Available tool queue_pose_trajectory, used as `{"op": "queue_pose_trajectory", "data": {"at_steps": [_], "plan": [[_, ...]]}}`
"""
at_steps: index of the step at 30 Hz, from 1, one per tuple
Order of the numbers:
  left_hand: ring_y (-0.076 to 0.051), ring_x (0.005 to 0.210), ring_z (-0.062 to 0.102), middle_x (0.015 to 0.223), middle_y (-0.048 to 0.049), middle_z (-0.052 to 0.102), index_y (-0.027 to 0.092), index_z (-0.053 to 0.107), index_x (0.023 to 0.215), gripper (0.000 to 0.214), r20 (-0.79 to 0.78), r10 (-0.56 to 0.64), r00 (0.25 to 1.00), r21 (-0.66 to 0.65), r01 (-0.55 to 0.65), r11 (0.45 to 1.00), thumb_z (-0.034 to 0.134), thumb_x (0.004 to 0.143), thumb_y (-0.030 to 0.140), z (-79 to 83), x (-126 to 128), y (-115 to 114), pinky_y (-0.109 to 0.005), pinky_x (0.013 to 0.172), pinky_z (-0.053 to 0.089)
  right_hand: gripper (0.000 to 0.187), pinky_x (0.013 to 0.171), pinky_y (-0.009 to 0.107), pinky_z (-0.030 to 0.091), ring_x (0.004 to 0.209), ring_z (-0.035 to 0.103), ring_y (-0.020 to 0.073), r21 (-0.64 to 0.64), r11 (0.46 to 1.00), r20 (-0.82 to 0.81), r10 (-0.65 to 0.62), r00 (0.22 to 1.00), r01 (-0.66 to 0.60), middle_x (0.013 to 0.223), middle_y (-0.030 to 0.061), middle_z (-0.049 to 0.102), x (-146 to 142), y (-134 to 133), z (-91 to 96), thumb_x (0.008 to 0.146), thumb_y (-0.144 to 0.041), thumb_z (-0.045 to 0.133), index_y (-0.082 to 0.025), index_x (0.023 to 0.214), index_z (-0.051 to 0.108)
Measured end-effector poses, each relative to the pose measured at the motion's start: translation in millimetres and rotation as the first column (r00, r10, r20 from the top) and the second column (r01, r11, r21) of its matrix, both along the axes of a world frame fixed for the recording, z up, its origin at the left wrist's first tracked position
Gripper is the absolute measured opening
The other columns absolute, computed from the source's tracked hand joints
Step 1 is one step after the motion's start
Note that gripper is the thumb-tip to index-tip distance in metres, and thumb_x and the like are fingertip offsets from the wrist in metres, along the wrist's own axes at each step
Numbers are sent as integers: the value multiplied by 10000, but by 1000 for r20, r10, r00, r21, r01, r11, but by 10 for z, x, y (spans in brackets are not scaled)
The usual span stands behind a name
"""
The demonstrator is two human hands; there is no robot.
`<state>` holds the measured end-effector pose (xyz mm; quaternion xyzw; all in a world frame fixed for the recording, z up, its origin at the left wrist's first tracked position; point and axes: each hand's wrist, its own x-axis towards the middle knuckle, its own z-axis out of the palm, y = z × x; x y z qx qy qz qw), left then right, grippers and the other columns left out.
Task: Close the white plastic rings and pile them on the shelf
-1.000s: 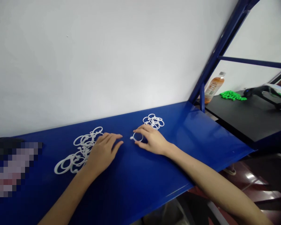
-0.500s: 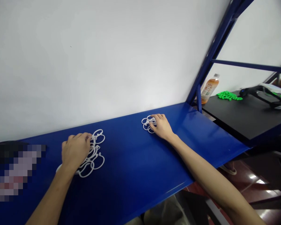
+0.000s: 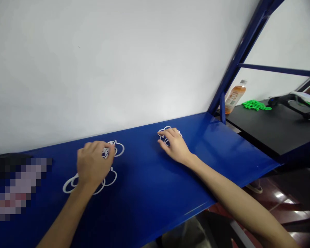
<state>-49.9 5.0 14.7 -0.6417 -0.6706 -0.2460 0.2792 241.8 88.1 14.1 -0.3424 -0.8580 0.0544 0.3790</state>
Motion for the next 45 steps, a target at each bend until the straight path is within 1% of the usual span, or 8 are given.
{"op": "queue_pose_trajectory", "data": {"at_steps": [4, 10, 16, 26, 31, 35, 40, 45], "plan": [[-216, 777, 578, 716, -18, 630, 212, 554, 742, 192, -28, -306, 952, 37, 307, 951, 548, 928, 259, -76, 456, -72, -377, 798, 406, 293, 898, 361, 531, 961, 640, 195, -248, 917, -56, 310, 949, -314, 1017, 55, 700, -165, -274, -26, 975, -351, 598, -194, 1223, 600], [-179, 819, 591, 801, -1, 652, 214, 555, 822, 142, 270, -543, 795, -34, 572, 820, 551, 952, 270, -73, 717, -185, -343, 822, 452, 197, 841, 321, 546, 910, 681, 173, -314, 880, -39, 363, 931, -356, 1043, 76, 718, -216, -369, -69, 1018, -204, 466, -169, 1125, 628], [-162, 765, 595, 761, 17, 650, 229, 586, 774, 222, 556, -471, 685, -89, 613, 785, 573, 942, 372, -90, 651, -145, -301, 727, 485, 187, 811, 316, 543, 895, 663, 179, -217, 884, 27, 428, 903, -413, 1005, 77, 722, -160, -344, -41, 1031, -236, 468, -174, 1064, 641], [-171, 812, 601, 779, 24, 684, 238, 626, 720, 149, 567, -448, 692, -157, 624, 765, 636, 869, 255, -120, 607, -158, -324, 800, 486, 314, 699, 282, 479, 744, 570, 167, -100, 862, 235, 506, 830, -497, 821, 64, 657, -170, -445, -60, 1071, -294, 365, -152, 989, 632], [-201, 901, 613, 873, -3, 707, 242, 659, 848, 113, 457, -459, 762, -219, 596, 773, 656, 885, 349, -219, 533, -91, -367, 861, 491, 321, 694, 275, 484, 763, 591, 165, -133, 893, 258, 450, 855, -430, 843, 65, 664, -207, -412, -110, 1069, -312, 377, -155, 1008, 650], [-297, 1124, 582, 1170, -96, 691, 231, 647, 1167, 376, 229, -323, 918, -313, 384, 868, 592, 910, 500, -238, 368, -13, -474, 987, 447, 266, 793, 296, 524, 908, 639, 181, -169, 931, 143, 348, 927, -324, 998, 83, 682, -171, -235, -106, 1049, -294, 442, -171, 1106, 671], [-403, 1259, 486, 1366, -203, 588, 132, 566, 1337, 543, 41, 7, 999, -367, 9, 930, 410, 972, 504, -245, 24, 52, -540, 992, 402, 285, 777, 337, 539, 845, 638, 194, -105, 993, -58, -64, 996, 58, 1046, 106, 646, 87, 196, -90, 1008, -223, 460, -179, 1147, 705], [-361, 1092, 540, 1137, -157, 705, 171, 640, 1210, 394, 32, -10, 999, -375, 21, 927, 388, 967, 351, -248, -103, 57, -503, 913, 393, 222, 763, 329, 517, 754, 637, 183, -168, 944, -96, -301, 949, 282, 923, 70, 692, 301, 499, -119, 926, -207, 550, -177, 1070, 716]]}}
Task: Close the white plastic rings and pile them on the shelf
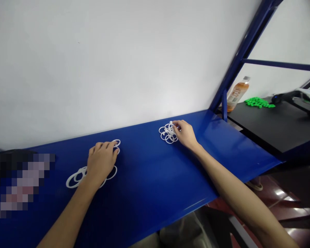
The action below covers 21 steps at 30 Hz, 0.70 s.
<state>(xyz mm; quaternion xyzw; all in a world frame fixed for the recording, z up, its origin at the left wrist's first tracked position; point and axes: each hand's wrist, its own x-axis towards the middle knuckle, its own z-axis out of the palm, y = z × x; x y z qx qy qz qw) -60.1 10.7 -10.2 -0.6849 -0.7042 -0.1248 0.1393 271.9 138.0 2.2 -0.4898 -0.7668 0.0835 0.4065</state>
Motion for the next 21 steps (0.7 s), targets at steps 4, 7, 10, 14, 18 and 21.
{"op": "queue_pose_trajectory", "data": {"at_steps": [4, 7, 10, 14, 18, 21], "plan": [[-315, 1008, 550, 1039, -107, 730, 219, 676, 1114, 320, 13, -108, 994, 18, 108, 994, 402, 969, 297, -3, 51, -8, -464, 878, 378, 124, 732, 303, 485, 750, 637, 175, -54, 997, 48, -55, 997, 57, 910, 49, 716, 32, 44, -44, 896, -211, 589, -189, 944, 701], [-296, 984, 547, 1019, -90, 727, 228, 676, 1109, 324, -20, -144, 989, 50, 144, 988, 381, 993, 296, -1, 78, -8, -442, 854, 378, 116, 727, 298, 475, 750, 638, 172, -60, 995, 58, -77, 995, 81, 910, 45, 721, 37, 54, -66, 895, -221, 587, -195, 926, 696], [-288, 963, 546, 1032, -99, 705, 219, 664, 1160, 335, -37, -146, 989, 110, 149, 983, 376, 997, 275, 35, 107, -9, -428, 820, 386, 136, 718, 301, 475, 749, 634, 177, -72, 992, 36, -103, 994, 105, 920, 41, 723, 45, 88, -80, 892, -240, 593, -193, 972, 692], [-263, 943, 546, 1025, -97, 665, 214, 644, 1209, 339, 66, -276, 959, 193, 259, 946, 384, 992, 237, 113, 209, -29, -420, 880, 444, 134, 801, 342, 479, 810, 619, 205, -55, 990, 67, -124, 990, 128, 911, 49, 714, 58, 142, -107, 888, -249, 598, -187, 961, 692], [-226, 951, 570, 1024, -73, 645, 231, 651, 1125, 267, 161, -456, 875, 259, 408, 875, 422, 989, 206, 135, 348, -71, -389, 920, 491, 154, 861, 387, 472, 886, 595, 240, -9, 990, 88, -140, 986, 142, 947, 75, 696, 70, 143, -104, 908, -275, 578, -185, 942, 697], [-202, 979, 596, 1019, -58, 649, 227, 646, 1054, 231, 175, -538, 825, 270, 485, 832, 432, 989, 170, 113, 431, -108, -374, 924, 508, 164, 863, 401, 479, 911, 582, 258, 42, 990, 58, -140, 988, 138, 982, 92, 688, 43, 68, -37, 920, -273, 577, -178, 980, 696]]}}
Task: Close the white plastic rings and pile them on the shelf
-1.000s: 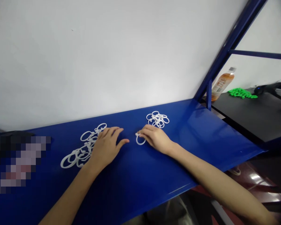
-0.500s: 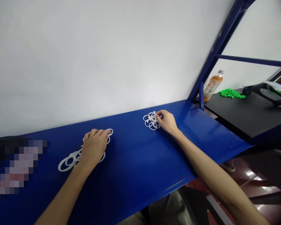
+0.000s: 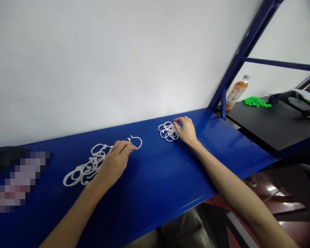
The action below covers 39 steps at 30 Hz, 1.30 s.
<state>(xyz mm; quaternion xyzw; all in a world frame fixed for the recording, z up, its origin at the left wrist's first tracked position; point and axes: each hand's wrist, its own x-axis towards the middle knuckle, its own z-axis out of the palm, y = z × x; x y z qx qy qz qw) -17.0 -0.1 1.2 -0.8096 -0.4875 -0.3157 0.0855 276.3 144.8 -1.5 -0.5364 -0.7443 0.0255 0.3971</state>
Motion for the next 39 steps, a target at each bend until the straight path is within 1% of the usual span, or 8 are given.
{"op": "queue_pose_trajectory", "data": {"at_steps": [3, 6, 8, 11, 17, 24, 31, 39], "plan": [[-187, 1004, 609, 1028, -53, 663, 216, 642, 1032, 229, -13, -61, 998, 13, 61, 998, 437, 981, 127, -10, 69, -33, -353, 924, 519, 170, 887, 410, 480, 950, 586, 263, 63, 994, -8, 90, 996, -89, 998, 96, 687, -102, -173, 98, 950, -280, 567, -181, 1005, 694], [-178, 993, 619, 1015, -46, 682, 210, 654, 1012, 223, -48, -91, 995, 46, 94, 995, 460, 971, 108, -3, 136, -59, -337, 929, 517, 192, 879, 382, 485, 917, 616, 228, 6, 951, -11, 310, 951, -310, 967, 69, 695, -279, -434, 157, 988, -331, 549, -202, 1029, 686], [-181, 994, 619, 1013, -46, 693, 206, 667, 1009, 226, -80, -111, 991, 52, 115, 992, 470, 966, 104, -4, 176, -74, -339, 933, 510, 223, 836, 335, 497, 877, 635, 191, -103, 854, -28, 510, 860, -510, 966, 53, 701, -409, -617, 152, 997, -367, 551, -200, 1084, 669], [-197, 1005, 613, 1019, -54, 700, 200, 681, 1020, 223, -129, -134, 982, 42, 141, 989, 483, 964, 114, -21, 228, -94, -358, 938, 501, 224, 746, 283, 494, 814, 644, 167, -239, 728, -37, 655, 755, -643, 920, 42, 703, -552, -813, 102, 994, -352, 566, -175, 1096, 658], [-184, 965, 630, 1032, -54, 693, 197, 649, 1095, 201, -87, -178, 980, 30, 181, 983, 534, 945, 129, -38, 320, -128, -351, 922, 516, 273, 793, 278, 494, 880, 683, 165, -275, 702, -26, 677, 735, -657, 1016, 55, 735, -556, -817, 59, 1056, -277, 419, -187, 1121, 668], [-192, 986, 640, 1060, -72, 651, 192, 570, 1243, 323, -4, -50, 999, 122, 50, 991, 619, 924, 200, -70, 292, -115, -333, 912, 531, 303, 824, 307, 502, 965, 693, 200, -292, 663, 59, 732, 679, -689, 1123, 93, 737, -518, -814, 80, 1052, -288, 434, -168, 1209, 665], [-159, 846, 617, 896, -17, 678, 214, 637, 1007, 99, 42, -123, 992, 82, 119, 990, 599, 933, 160, -84, 247, -90, -313, 823, 512, 296, 668, 268, 433, 769, 637, 168, -300, 643, 211, 765, 608, -705, 910, 71, 737, -553, -908, 97, 1054, -285, 442, -157, 1183, 675], [-150, 767, 614, 790, 13, 683, 217, 616, 899, 123, 100, -154, 983, 55, 149, 987, 558, 941, 116, -85, 306, -140, -305, 762, 489, 267, 679, 287, 434, 755, 576, 168, -235, 607, 330, 784, 525, -759, 895, 78, 720, -549, -967, 67, 1046, -218, 442, -119, 1166, 659]]}}
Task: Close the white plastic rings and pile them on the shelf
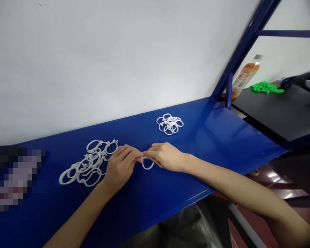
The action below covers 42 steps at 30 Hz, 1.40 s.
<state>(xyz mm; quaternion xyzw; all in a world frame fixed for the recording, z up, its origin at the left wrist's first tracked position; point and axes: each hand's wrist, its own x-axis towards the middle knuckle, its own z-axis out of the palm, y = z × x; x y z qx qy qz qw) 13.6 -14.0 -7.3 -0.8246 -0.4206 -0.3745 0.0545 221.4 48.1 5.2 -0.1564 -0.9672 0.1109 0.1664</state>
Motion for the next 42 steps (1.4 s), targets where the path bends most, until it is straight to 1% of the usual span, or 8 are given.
{"op": "queue_pose_trajectory", "data": {"at_steps": [8, 13, 15, 17, 21, 26, 33, 42], "plan": [[-164, 787, 640, 804, 6, 708, 224, 627, 979, 97, -8, 37, 999, -98, -38, 994, 544, 976, 274, 1, -46, 38, -318, 777, 490, 236, 652, 280, 415, 771, 573, 178, 102, 994, 58, 24, 998, -30, 896, 74, 723, -3, 16, -13, 1030, -178, 466, -126, 1171, 649], [-268, 953, 622, 973, -79, 718, 202, 660, 1066, 339, -226, 273, 935, -136, -307, 942, 506, 962, 486, 8, -213, 132, -425, 885, 470, 293, 672, 276, 439, 805, 637, 172, 67, 986, -69, -148, 987, 152, 950, 73, 734, 5, 121, 24, 1044, -344, 477, -167, 1205, 646], [-315, 1002, 588, 1020, -127, 699, 155, 658, 1131, 433, -330, 433, 839, -84, -483, 871, 464, 968, 507, 15, -313, 166, -456, 897, 449, 302, 649, 273, 434, 778, 651, 170, 8, 939, -118, -341, 933, 344, 956, 72, 736, 67, 228, 66, 1045, -376, 465, -176, 1192, 637], [-351, 1035, 558, 1065, -166, 673, 117, 650, 1183, 491, -415, 564, 714, -36, -632, 774, 437, 969, 505, 19, -414, 190, -470, 882, 432, 298, 621, 276, 415, 723, 641, 169, -34, 836, -163, -545, 823, 547, 913, 67, 730, 168, 374, 110, 1042, -398, 451, -178, 1110, 641], [-370, 1034, 534, 1056, -164, 665, 142, 688, 1106, 454, -538, 599, 594, -38, -727, 686, 408, 966, 470, -4, -539, 204, -468, 836, 397, 249, 661, 289, 414, 757, 616, 175, -35, 660, -326, -717, 616, 750, 880, 56, 704, 411, 691, 135, 1014, -374, 484, -187, 960, 639], [-330, 976, 542, 953, -114, 697, 196, 687, 971, 303, -443, 538, 717, -29, -611, 791, 455, 953, 391, -59, -513, 195, -468, 831, 356, 230, 720, 333, 458, 880, 588, 228, -1, 586, -388, -747, 540, 810, 952, 86, 680, 553, 881, 40, 977, -340, 530, -182, 928, 689], [-272, 881, 565, 822, -41, 704, 231, 662, 947, 176, -226, 397, 890, -3, -408, 913, 604, 913, 393, 3, -335, 160, -431, 816, 359, 254, 796, 419, 491, 912, 542, 267, 31, 683, -364, -673, 644, 730, 964, 119, 662, 448, 923, -116, 971, -319, 537, -169, 948, 741], [-208, 885, 596, 831, -16, 689, 220, 619, 960, 111, -117, 235, 965, -35, -241, 970, 608, 927, 326, 77, -226, 98, -356, 831, 470, 254, 861, 451, 472, 959, 512, 280, 73, 731, -383, -607, 696, 678, 1019, 124, 649, 368, 849, -96, 982, -319, 543, -173, 995, 751]]}}
